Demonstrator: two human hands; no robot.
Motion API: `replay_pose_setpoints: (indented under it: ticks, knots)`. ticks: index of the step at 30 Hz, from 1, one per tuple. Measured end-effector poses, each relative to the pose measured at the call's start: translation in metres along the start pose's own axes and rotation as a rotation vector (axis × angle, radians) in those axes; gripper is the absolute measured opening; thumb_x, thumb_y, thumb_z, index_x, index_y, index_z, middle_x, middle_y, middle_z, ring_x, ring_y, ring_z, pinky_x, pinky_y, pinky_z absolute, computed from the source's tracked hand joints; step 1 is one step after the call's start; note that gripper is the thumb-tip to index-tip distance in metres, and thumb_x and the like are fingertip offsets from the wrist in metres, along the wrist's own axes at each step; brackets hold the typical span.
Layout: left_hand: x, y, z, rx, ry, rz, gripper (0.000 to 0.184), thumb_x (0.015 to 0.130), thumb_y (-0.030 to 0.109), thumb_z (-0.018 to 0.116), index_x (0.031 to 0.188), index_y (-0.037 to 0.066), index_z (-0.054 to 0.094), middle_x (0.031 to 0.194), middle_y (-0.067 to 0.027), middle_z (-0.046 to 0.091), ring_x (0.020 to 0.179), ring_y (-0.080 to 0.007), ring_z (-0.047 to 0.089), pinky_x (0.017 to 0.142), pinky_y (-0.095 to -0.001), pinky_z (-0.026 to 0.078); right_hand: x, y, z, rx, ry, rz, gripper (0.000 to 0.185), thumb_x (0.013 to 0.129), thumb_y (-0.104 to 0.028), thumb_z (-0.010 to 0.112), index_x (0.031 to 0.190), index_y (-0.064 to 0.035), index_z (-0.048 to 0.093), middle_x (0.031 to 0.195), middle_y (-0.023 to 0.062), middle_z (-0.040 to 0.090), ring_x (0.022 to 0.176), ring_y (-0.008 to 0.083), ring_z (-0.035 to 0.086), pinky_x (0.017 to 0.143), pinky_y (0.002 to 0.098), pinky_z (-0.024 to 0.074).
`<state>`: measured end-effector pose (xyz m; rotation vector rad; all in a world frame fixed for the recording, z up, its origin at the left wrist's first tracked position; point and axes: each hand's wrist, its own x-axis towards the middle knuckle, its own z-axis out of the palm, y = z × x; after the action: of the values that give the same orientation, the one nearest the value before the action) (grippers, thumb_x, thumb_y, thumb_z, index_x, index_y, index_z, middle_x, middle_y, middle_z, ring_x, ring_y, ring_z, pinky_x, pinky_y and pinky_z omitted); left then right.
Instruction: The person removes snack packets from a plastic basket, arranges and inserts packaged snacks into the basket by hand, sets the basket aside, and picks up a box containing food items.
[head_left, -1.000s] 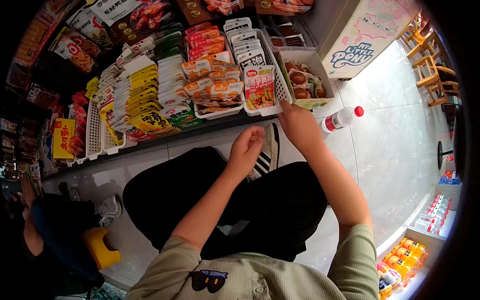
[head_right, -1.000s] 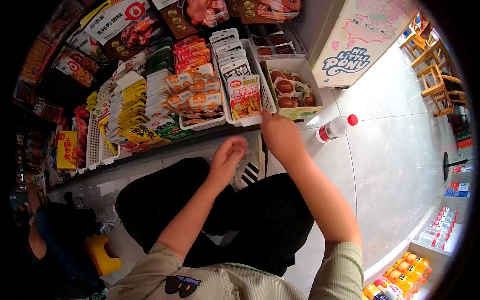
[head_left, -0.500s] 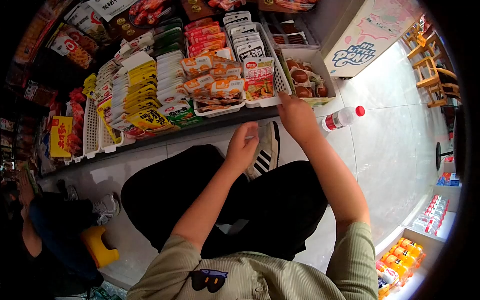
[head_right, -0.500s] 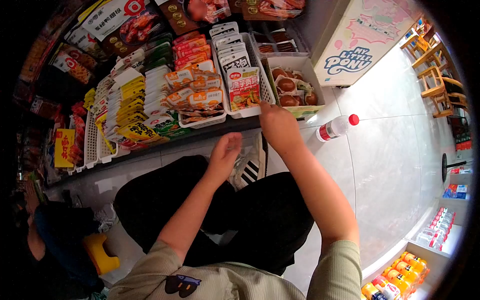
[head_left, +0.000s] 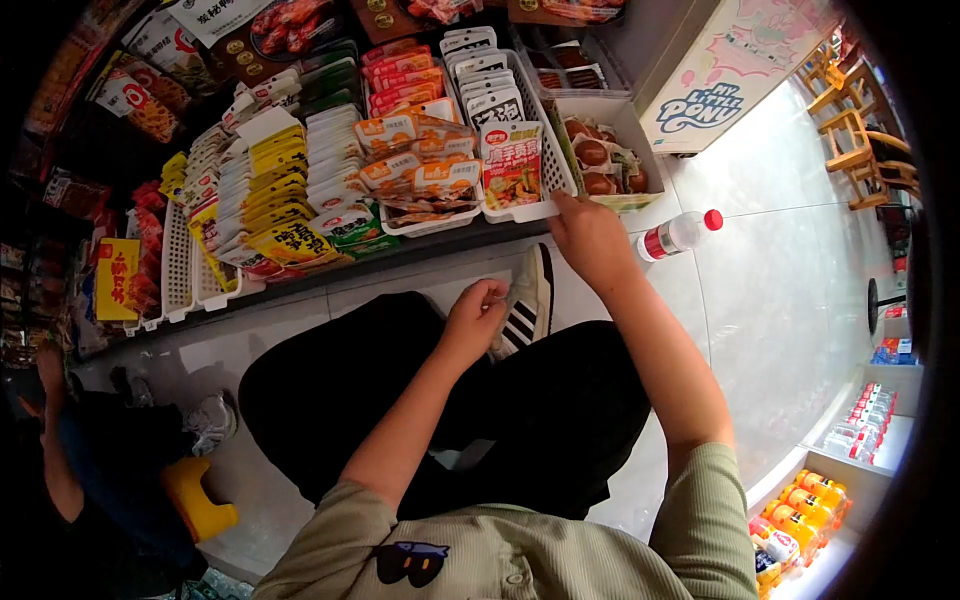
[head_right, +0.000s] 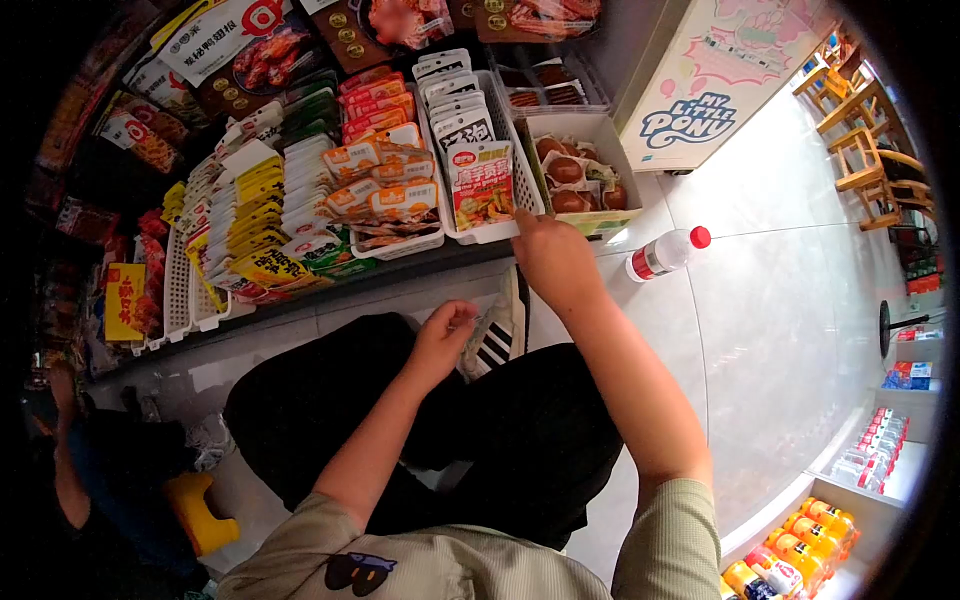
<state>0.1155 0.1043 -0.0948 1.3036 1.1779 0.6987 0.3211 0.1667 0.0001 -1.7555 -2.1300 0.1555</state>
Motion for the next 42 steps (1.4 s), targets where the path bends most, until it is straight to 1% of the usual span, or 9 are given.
replay_pose_setpoints:
  ticks: [10, 18, 22, 24, 26, 30, 34, 37, 42]
  knots:
    - [-0.01, -0.014, -0.003, 0.028, -0.064, -0.072, 0.019, 0.095, 0.01, 0.058, 0.112, 0.003, 0.06, 0.104, -0.0053, 0.063, 0.096, -0.0148, 0.058, 0.087, -0.0307, 0.047, 0.0, -0.004, -0.025, 0.262, 0.053, 0.116, 0.028, 0.084, -0.017, 0.065, 0.107, -0.0018, 0.067, 0.083, 0.0198, 0.069, 0.073, 0.0349, 0.068, 0.067, 0.0432, 0.0537]
    - [-0.015, -0.017, 0.004, 0.288, -0.041, -0.01, 0.021, 0.091, 0.015, 0.061, 0.108, 0.003, 0.063, 0.097, -0.0137, 0.068, 0.087, -0.0283, 0.067, 0.077, -0.037, 0.052, 0.037, 0.049, -0.048, 0.44, 0.264, 0.231, 0.02, 0.084, -0.012, 0.065, 0.098, 0.0012, 0.067, 0.093, 0.0199, 0.068, 0.08, 0.0305, 0.067, 0.073, 0.0369, 0.0526]
    - [-0.013, -0.019, 0.008, 0.329, -0.036, 0.067, 0.02, 0.088, 0.012, 0.06, 0.105, 0.003, 0.064, 0.097, -0.0144, 0.067, 0.086, -0.0317, 0.067, 0.076, -0.0398, 0.052, 0.048, 0.075, -0.054, 0.128, 0.349, 0.237, 0.028, 0.083, -0.016, 0.064, 0.103, 0.0028, 0.065, 0.1, 0.0233, 0.066, 0.093, 0.0381, 0.064, 0.085, 0.0437, 0.0509]
    - [-0.012, -0.021, 0.009, 0.356, -0.016, 0.115, 0.019, 0.087, 0.011, 0.06, 0.103, 0.003, 0.065, 0.096, -0.0139, 0.067, 0.086, -0.0323, 0.066, 0.075, -0.0411, 0.052, 0.046, 0.082, -0.053, -0.136, 0.38, 0.444, 0.031, 0.083, -0.018, 0.063, 0.106, 0.0041, 0.062, 0.102, 0.0267, 0.065, 0.097, 0.0413, 0.063, 0.087, 0.0459, 0.0503]
    - [-0.012, -0.025, 0.01, 0.358, -0.026, 0.114, 0.018, 0.088, 0.011, 0.06, 0.104, 0.003, 0.064, 0.096, -0.0138, 0.065, 0.087, -0.0305, 0.066, 0.075, -0.0394, 0.052, 0.042, 0.099, -0.042, -0.185, 0.34, 0.468, 0.039, 0.086, -0.023, 0.062, 0.112, 0.0058, 0.06, 0.098, 0.0285, 0.066, 0.088, 0.0412, 0.067, 0.075, 0.0456, 0.0557]
    - [-0.01, -0.026, 0.012, 0.398, -0.047, 0.096, 0.019, 0.089, 0.011, 0.06, 0.105, 0.002, 0.064, 0.097, -0.0134, 0.064, 0.088, -0.0289, 0.065, 0.077, -0.0377, 0.052, 0.038, 0.124, -0.038, 0.279, 0.029, 0.714, 0.034, 0.092, -0.019, 0.054, 0.109, 0.0096, 0.062, 0.087, 0.0264, 0.069, 0.062, 0.0355, 0.07, 0.045, 0.0374, 0.0564]
    - [-0.012, -0.024, 0.011, 0.363, -0.062, 0.082, 0.019, 0.089, 0.011, 0.061, 0.106, 0.002, 0.064, 0.096, -0.0128, 0.063, 0.088, -0.0282, 0.065, 0.077, -0.0375, 0.052, 0.025, 0.125, -0.042, 0.274, -0.01, 0.702, 0.025, 0.092, -0.013, 0.051, 0.095, 0.0084, 0.065, 0.084, 0.0269, 0.068, 0.07, 0.039, 0.07, 0.054, 0.0424, 0.0578]
    - [-0.014, -0.023, 0.01, 0.392, -0.057, 0.106, 0.018, 0.089, 0.01, 0.061, 0.105, 0.002, 0.064, 0.097, -0.0126, 0.063, 0.087, -0.027, 0.065, 0.078, -0.0372, 0.051, 0.005, 0.112, -0.041, -0.109, 0.052, 0.543, 0.021, 0.089, -0.013, 0.052, 0.086, 0.0033, 0.065, 0.086, 0.0288, 0.066, 0.084, 0.045, 0.064, 0.077, 0.0491, 0.0523]
    - [-0.012, -0.025, 0.011, 0.346, -0.018, 0.1, 0.017, 0.086, 0.01, 0.061, 0.101, 0.003, 0.065, 0.095, -0.0132, 0.065, 0.089, -0.0314, 0.065, 0.076, -0.0398, 0.051, -0.041, 0.073, -0.071, -0.184, 0.104, 0.67, 0.017, 0.088, -0.011, 0.052, 0.084, 0.002, 0.062, 0.081, 0.0267, 0.066, 0.081, 0.0438, 0.065, 0.073, 0.0502, 0.0518]
